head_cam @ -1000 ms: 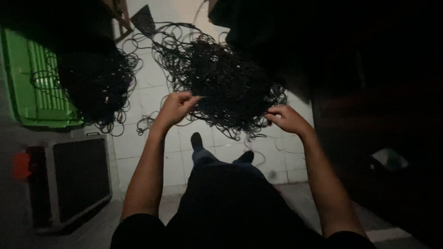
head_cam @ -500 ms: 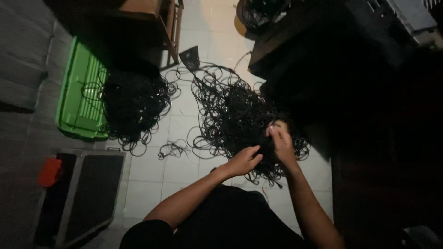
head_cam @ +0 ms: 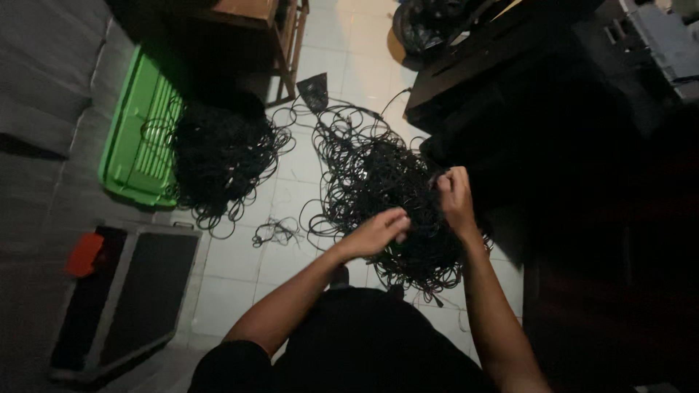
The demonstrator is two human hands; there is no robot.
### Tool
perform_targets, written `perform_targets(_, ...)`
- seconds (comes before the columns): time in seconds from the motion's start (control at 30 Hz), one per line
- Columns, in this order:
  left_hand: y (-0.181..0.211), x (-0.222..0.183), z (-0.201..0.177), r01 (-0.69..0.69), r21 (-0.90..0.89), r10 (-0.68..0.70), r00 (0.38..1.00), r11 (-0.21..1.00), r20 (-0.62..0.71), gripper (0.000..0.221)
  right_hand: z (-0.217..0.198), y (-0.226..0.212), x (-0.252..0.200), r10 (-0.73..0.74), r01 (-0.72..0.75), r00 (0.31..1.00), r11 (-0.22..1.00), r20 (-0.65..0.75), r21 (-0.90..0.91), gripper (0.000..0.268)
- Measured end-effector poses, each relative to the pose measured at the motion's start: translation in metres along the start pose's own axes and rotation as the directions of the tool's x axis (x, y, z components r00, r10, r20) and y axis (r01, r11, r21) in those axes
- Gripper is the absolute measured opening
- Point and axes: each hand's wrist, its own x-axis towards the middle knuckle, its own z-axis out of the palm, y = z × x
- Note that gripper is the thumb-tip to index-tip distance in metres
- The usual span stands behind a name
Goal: The person picks up a coiled black cable from a pile on the floor, places it into a white plastic bin containing other cables, and then returns to the pile to begin untangling and coiling another length of cable.
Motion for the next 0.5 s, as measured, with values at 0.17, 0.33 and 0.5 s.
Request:
perform_targets(0.17,-0.013,0.013,-0.011,-0.002,-0.482,0.002,1.000,0.876,0.000,0.035,0.003,0.023,-0.012,-0.042,0.042,0.999,0.997,0.006,-0.066,0.027)
perform_targets(0.33,-0.021,0.052,-0.021,-0.214,-0.632,-0.138,0.877,0.745,-0.460,0.048,0.008,0.010,-0.037,0.140,-0.184,0.972,0.953,0.190,0.239,0.029)
perform_targets(0.5,-0.032,0.087,-0.019,-0.394,-0.828,-0.184,0.850,0.399,-0.493,0.040,-0.002,-0.026,-0.074,0.163,-0.164,0.850,0.986,0.502,-0.042,0.036)
